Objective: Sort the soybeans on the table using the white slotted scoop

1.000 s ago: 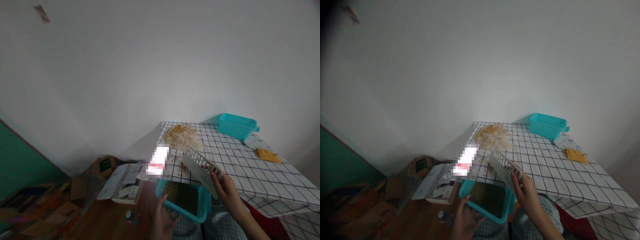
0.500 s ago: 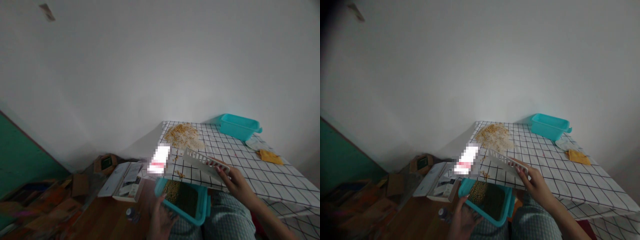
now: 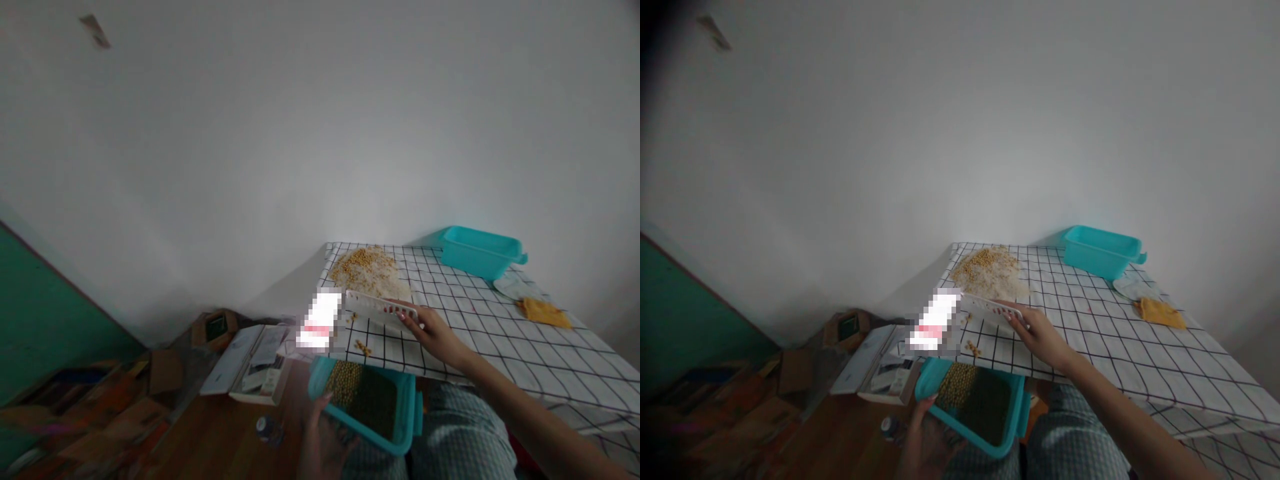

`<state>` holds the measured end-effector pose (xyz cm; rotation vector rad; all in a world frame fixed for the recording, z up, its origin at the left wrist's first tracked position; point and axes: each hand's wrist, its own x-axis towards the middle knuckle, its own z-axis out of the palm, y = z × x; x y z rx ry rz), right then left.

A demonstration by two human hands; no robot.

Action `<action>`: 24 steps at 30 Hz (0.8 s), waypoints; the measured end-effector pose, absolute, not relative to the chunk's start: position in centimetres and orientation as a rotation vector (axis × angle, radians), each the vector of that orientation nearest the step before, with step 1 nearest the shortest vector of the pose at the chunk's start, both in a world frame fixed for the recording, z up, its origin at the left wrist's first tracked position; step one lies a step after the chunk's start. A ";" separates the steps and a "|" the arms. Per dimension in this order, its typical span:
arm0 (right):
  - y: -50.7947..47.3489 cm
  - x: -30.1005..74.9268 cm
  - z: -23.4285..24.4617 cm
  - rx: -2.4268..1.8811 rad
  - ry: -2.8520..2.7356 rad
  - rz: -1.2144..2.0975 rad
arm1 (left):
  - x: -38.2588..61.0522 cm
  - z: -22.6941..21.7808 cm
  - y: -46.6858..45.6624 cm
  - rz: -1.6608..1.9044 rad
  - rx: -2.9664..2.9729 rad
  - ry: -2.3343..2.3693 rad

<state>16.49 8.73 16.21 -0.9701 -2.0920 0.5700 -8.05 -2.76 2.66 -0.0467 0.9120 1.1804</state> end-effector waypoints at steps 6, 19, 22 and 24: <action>8.2 17.5 16.6 -0.840 -2.236 0.636 | -8.1 2.9 -2.9 1.187 -0.010 0.907; 5.8 19.3 17.7 -0.772 -2.327 0.733 | -7.8 4.7 -2.9 1.167 -0.029 0.958; 6.7 19.4 17.4 -0.790 -2.273 0.718 | -7.8 5.1 -2.9 1.171 -0.068 0.966; 7.8 19.2 17.2 -0.742 -2.281 0.728 | -7.9 5.5 -2.9 1.148 -0.113 0.927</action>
